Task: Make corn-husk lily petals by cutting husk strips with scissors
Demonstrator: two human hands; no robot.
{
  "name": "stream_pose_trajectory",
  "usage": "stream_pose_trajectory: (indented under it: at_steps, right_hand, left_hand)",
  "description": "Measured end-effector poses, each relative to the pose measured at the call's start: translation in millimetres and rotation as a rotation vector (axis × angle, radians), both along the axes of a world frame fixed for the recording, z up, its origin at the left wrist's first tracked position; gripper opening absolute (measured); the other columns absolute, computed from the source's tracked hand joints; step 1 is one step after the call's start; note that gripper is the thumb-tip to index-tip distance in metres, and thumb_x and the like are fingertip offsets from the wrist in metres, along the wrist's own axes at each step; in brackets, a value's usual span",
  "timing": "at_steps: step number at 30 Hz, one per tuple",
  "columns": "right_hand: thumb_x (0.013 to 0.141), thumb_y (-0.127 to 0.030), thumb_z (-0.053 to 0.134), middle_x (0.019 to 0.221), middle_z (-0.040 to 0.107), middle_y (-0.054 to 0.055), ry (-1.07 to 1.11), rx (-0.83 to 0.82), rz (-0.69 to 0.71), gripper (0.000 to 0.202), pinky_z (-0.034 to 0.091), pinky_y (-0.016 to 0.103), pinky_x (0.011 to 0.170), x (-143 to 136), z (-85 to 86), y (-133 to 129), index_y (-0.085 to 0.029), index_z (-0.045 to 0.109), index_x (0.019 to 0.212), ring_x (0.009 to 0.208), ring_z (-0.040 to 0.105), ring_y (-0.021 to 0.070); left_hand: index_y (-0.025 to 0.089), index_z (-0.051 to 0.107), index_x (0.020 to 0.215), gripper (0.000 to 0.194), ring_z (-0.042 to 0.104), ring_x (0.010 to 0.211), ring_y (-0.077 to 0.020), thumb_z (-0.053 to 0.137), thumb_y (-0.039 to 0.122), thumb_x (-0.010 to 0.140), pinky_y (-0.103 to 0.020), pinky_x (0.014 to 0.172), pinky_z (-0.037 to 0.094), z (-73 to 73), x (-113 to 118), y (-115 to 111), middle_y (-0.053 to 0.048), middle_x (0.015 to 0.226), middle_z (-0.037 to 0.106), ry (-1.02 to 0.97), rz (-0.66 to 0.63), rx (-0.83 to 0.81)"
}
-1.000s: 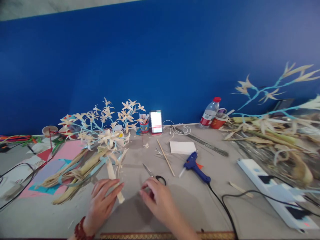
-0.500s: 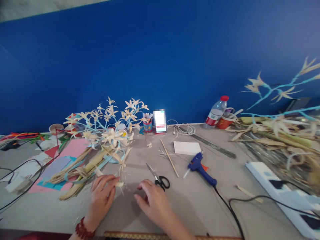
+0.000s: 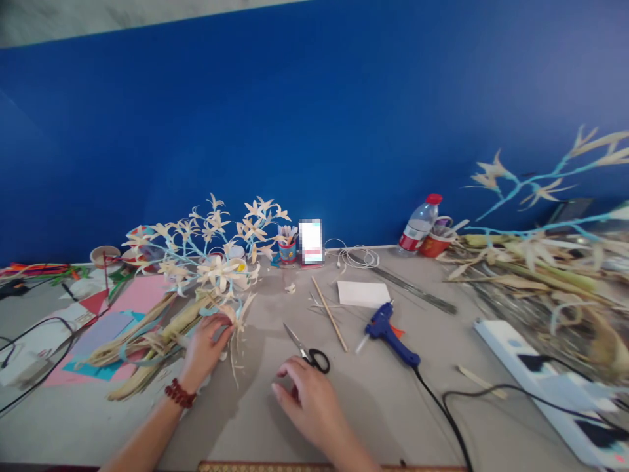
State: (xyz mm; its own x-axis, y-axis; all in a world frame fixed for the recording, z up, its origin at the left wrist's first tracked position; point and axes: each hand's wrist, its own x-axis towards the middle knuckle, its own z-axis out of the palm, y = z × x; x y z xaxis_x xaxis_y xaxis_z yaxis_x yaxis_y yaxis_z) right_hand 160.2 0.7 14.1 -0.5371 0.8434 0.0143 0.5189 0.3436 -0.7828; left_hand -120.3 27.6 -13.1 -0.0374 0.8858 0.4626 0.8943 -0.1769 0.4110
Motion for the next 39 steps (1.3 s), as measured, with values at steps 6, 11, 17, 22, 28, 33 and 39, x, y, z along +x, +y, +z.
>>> stream_pose_trajectory:
  at_steps: [6,11,17,22,28,33,39]
  right_hand:
    - [0.086,-0.024,0.052,0.092,0.061,0.003,0.089,0.003,0.002,0.012,0.043,0.022,0.061,7,4.6,4,-0.021,0.059,0.095,0.066,0.057,0.0129]
    - [0.083,-0.033,0.061,0.094,0.060,0.003,0.345,-0.096,0.103,0.022,0.044,0.023,0.064,-7,15.0,5,-0.022,0.060,0.103,0.069,0.057,0.0124]
    - [0.076,-0.042,0.068,0.069,0.053,-0.003,0.679,-0.534,-0.016,0.030,0.040,0.020,0.052,-10,5.7,6,-0.019,0.052,0.085,0.059,0.049,0.0101]
    - [0.070,-0.040,0.073,0.064,0.053,-0.004,0.781,-0.746,-0.040,0.032,0.039,0.019,0.049,-1,2.2,3,-0.017,0.051,0.075,0.054,0.049,0.0086]
    - [0.069,-0.039,0.072,0.060,0.053,-0.005,0.788,-0.768,-0.032,0.030,0.039,0.019,0.049,1,-6.4,3,-0.017,0.052,0.074,0.050,0.047,0.0076]
    - [0.069,-0.031,0.069,0.059,0.050,-0.005,0.723,-0.644,-0.011,0.023,0.031,0.019,0.047,-2,-9.7,8,-0.016,0.053,0.071,0.049,0.041,0.0071]
    - [0.067,-0.022,0.062,0.056,0.045,-0.005,0.615,-0.506,-0.042,0.012,0.027,0.021,0.047,-3,-7.4,6,-0.017,0.051,0.066,0.049,0.036,0.0084]
  left_hand:
    - [0.019,0.064,0.084,0.013,0.060,0.089,-0.0213,0.056,0.030,0.085,-0.036,0.083,0.047,15.2,19,-37,-0.006,0.089,0.065,-0.265,-0.064,0.018]
    - [0.017,0.064,0.084,0.017,0.061,0.078,-0.0178,0.061,0.034,0.082,-0.029,0.074,0.049,27.5,63,-58,-0.003,0.079,0.065,-0.801,-0.172,-0.332]
    - [0.017,0.066,0.087,0.016,0.059,0.079,-0.0158,0.066,0.030,0.079,-0.026,0.075,0.046,32.4,96,-60,-0.003,0.083,0.067,-1.185,-0.319,-0.622]
    - [0.016,0.064,0.079,0.012,0.055,0.072,-0.0125,0.067,0.028,0.079,-0.023,0.070,0.043,36.0,112,-60,0.000,0.074,0.064,-1.279,-0.355,-0.666]
    - [0.014,0.061,0.076,0.018,0.054,0.069,-0.0135,0.068,0.032,0.078,-0.024,0.067,0.043,32.6,118,-64,-0.002,0.072,0.062,-1.289,-0.321,-0.673]
    - [0.014,0.060,0.074,0.020,0.052,0.069,-0.0141,0.067,0.031,0.078,-0.024,0.066,0.042,28.5,112,-65,-0.003,0.072,0.059,-1.177,-0.338,-0.639]
    - [0.015,0.059,0.076,0.015,0.050,0.071,-0.0139,0.064,0.029,0.080,-0.024,0.068,0.041,24.0,111,-68,-0.002,0.074,0.058,-1.161,-0.342,-0.594]
